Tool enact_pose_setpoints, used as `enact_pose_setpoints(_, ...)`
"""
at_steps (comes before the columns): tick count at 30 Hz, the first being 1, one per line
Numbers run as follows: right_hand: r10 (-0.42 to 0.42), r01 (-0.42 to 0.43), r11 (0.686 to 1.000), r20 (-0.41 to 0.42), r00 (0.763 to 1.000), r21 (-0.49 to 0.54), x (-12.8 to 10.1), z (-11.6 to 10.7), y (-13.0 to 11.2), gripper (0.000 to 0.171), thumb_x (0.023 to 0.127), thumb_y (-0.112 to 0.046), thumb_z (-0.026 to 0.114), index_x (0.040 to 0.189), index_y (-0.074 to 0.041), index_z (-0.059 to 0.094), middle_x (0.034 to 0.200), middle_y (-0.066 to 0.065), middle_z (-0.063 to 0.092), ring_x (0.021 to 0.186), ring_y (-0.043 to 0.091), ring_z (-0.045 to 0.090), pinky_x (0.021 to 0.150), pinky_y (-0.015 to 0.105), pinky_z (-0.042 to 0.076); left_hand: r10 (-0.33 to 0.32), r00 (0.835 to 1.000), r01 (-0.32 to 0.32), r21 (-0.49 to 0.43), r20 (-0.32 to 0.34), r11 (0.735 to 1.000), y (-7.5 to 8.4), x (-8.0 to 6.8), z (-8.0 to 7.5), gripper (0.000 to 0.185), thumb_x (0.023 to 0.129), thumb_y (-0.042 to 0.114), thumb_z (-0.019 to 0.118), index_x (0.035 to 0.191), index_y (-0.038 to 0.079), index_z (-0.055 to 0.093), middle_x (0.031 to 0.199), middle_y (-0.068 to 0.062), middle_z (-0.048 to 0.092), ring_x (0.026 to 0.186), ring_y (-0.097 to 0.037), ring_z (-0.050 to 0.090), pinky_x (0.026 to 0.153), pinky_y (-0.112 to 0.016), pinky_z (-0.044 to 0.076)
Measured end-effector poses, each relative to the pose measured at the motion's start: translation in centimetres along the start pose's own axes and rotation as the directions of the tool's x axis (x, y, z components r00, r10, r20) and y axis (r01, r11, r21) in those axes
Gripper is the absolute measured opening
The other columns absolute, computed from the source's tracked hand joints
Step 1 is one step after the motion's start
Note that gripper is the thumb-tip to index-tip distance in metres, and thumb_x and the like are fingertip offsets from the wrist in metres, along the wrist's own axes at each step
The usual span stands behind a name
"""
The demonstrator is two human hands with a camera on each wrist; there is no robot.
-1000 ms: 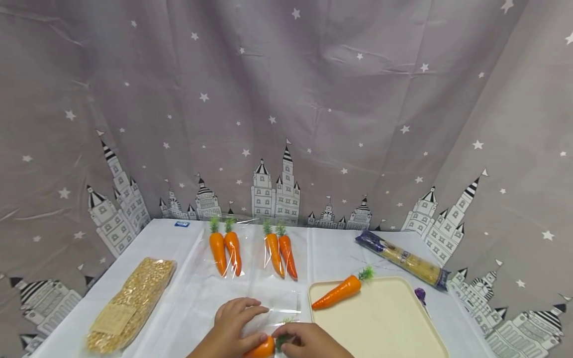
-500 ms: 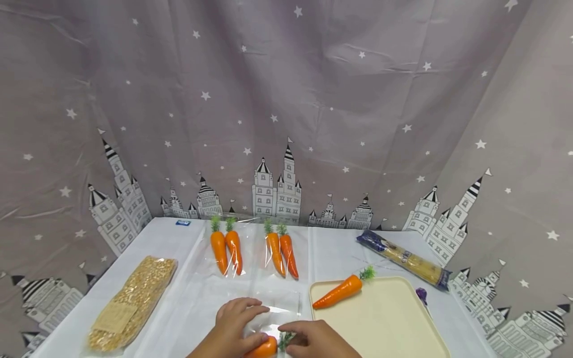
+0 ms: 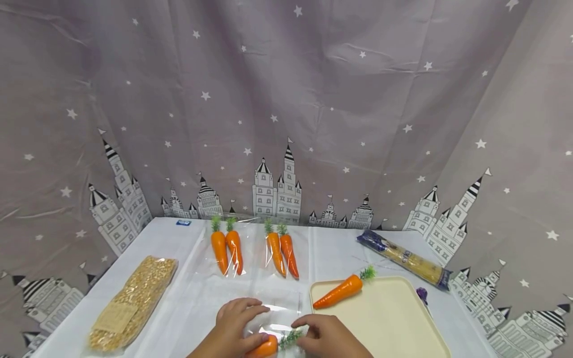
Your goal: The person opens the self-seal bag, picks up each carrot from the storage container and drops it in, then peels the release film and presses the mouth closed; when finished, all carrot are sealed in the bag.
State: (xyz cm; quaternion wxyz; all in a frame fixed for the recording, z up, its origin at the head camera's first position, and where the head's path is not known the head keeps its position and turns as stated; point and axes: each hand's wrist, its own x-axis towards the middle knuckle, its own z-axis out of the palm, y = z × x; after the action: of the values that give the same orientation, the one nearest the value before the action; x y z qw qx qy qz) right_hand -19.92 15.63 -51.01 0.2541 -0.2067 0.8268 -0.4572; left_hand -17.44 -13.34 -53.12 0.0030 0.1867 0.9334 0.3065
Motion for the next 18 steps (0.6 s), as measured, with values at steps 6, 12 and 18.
enact_pose_setpoints(6, 0.020, -0.023, 0.999, -0.122, 0.992, -0.027, -0.8, -1.6, 0.4, 0.027, 0.097, -0.025, 0.074, 0.122, -0.014, 0.074, 0.078, -0.002, 0.064, 0.067, 0.013, 0.057, 0.059, 0.023, 0.047, -0.023, 0.999, 0.024, -0.039, 0.032, 0.999, 0.0, -0.1, -0.1, 0.054, 0.090, 0.066, 0.071, 0.134, 0.036, 0.067, 0.137, 0.003, 0.059, 0.128, -0.033, 0.050, 0.108, -0.076, 0.030)
enact_pose_setpoints(12, -0.015, -0.005, 0.997, -0.236, 0.972, -0.083, -1.5, -3.2, 1.1, 0.030, 0.097, -0.024, 0.075, 0.124, -0.012, 0.073, 0.082, -0.002, 0.065, 0.068, 0.009, 0.059, 0.058, 0.026, 0.051, 0.000, 1.000, 0.000, -0.035, 0.007, 0.999, 0.0, -0.1, 0.0, 0.053, 0.091, 0.066, 0.070, 0.134, 0.036, 0.067, 0.137, 0.004, 0.058, 0.128, -0.031, 0.050, 0.107, -0.075, 0.030)
enact_pose_setpoints(18, -0.006, -0.059, 0.984, -0.362, 0.932, -0.170, -2.1, -5.5, 1.7, 0.031, 0.094, -0.021, 0.078, 0.121, -0.009, 0.072, 0.089, -0.003, 0.066, 0.076, 0.006, 0.061, 0.066, 0.024, 0.053, 0.007, 1.000, -0.008, -0.021, -0.009, 1.000, 0.0, -0.1, 0.0, 0.052, 0.091, 0.064, 0.071, 0.134, 0.034, 0.067, 0.137, 0.004, 0.058, 0.129, -0.032, 0.050, 0.107, -0.074, 0.030)
